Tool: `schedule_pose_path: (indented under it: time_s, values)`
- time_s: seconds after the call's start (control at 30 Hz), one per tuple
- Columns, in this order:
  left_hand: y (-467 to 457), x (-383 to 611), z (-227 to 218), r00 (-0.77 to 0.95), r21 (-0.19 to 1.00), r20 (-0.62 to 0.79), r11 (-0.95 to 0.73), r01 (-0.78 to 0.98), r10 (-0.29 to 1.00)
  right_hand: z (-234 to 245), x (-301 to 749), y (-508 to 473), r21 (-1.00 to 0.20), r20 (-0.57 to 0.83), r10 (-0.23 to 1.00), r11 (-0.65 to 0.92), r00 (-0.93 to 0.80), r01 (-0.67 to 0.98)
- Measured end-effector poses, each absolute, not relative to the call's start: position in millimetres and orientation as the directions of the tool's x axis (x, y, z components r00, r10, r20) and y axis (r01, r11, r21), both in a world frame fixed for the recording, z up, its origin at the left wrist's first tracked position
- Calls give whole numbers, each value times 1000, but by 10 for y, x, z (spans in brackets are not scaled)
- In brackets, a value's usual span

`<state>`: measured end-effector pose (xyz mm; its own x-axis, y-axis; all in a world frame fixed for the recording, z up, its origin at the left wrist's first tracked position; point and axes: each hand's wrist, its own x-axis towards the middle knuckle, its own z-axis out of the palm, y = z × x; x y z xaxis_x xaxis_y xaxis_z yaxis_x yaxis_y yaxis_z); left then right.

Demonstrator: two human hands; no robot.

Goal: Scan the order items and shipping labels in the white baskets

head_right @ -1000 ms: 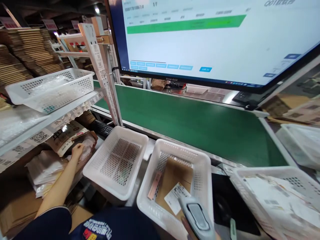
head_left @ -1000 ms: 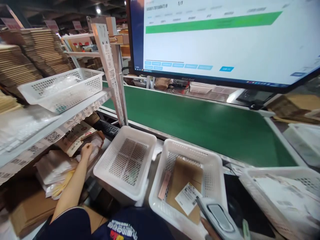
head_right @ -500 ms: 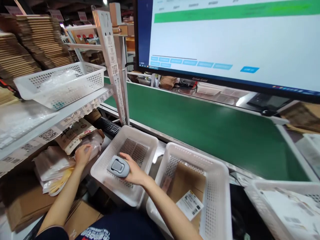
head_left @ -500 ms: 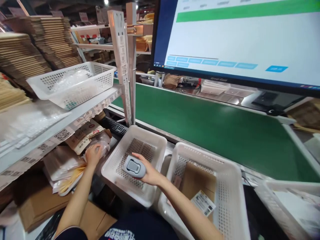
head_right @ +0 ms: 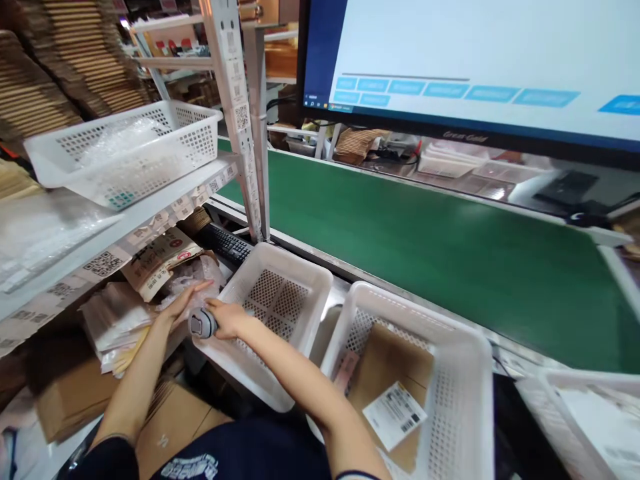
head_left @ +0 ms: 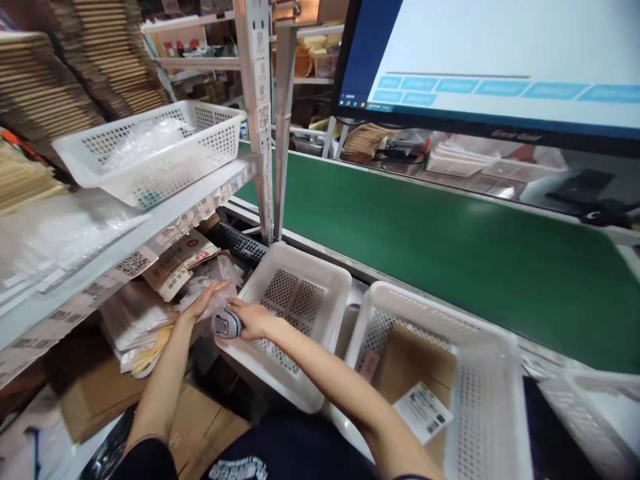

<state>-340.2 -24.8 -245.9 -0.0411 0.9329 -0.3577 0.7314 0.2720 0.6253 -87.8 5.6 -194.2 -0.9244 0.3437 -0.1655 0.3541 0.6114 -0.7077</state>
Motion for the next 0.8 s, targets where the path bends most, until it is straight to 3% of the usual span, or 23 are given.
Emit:
schedule_pose_path:
  time_s: [0.1, 0.23, 0.4, 0.53, 0.6, 0.67, 0.73, 0.8]
  values:
    - [17, -3398, -2488, -116, 342, -489, 313, 886, 864, -1892, -714, -46, -679, -171, 307, 652, -936, 338]
    - [195, -3522, -2480, -346, 110, -451, 437, 893, 822, -1812, -248, -240, -661, -132, 351, 666, -927, 346]
    - [236, -3654, -2361, -622, -108, -407, 640, 760, 670, -1890, 1050, -798, -732, 53, 662, 535, -748, 422]
    - [110, -3418, -2155, -557, -120, -317, 550, 827, 768, -2021, 2220, -1513, -708, 163, 908, 380, -387, 595]
    - [-14, -3217, -2058, -457, -103, -264, 447, 889, 849, -2062, 2593, -1826, -665, 50, 977, 187, -206, 723]
    - [-130, -2995, -2007, -349, -26, -250, 354, 935, 903, -2071, 2770, -2023, -577, -193, 976, -31, -99, 816]
    - [-196, -2769, -2005, -294, 27, -337, 321, 947, 895, -2032, 2790, -2107, -446, -465, 882, -158, -78, 881]
    - [-208, -2557, -2007, -292, -14, -462, 322, 947, 838, -1940, 2740, -2141, -349, -641, 763, -189, -87, 918]
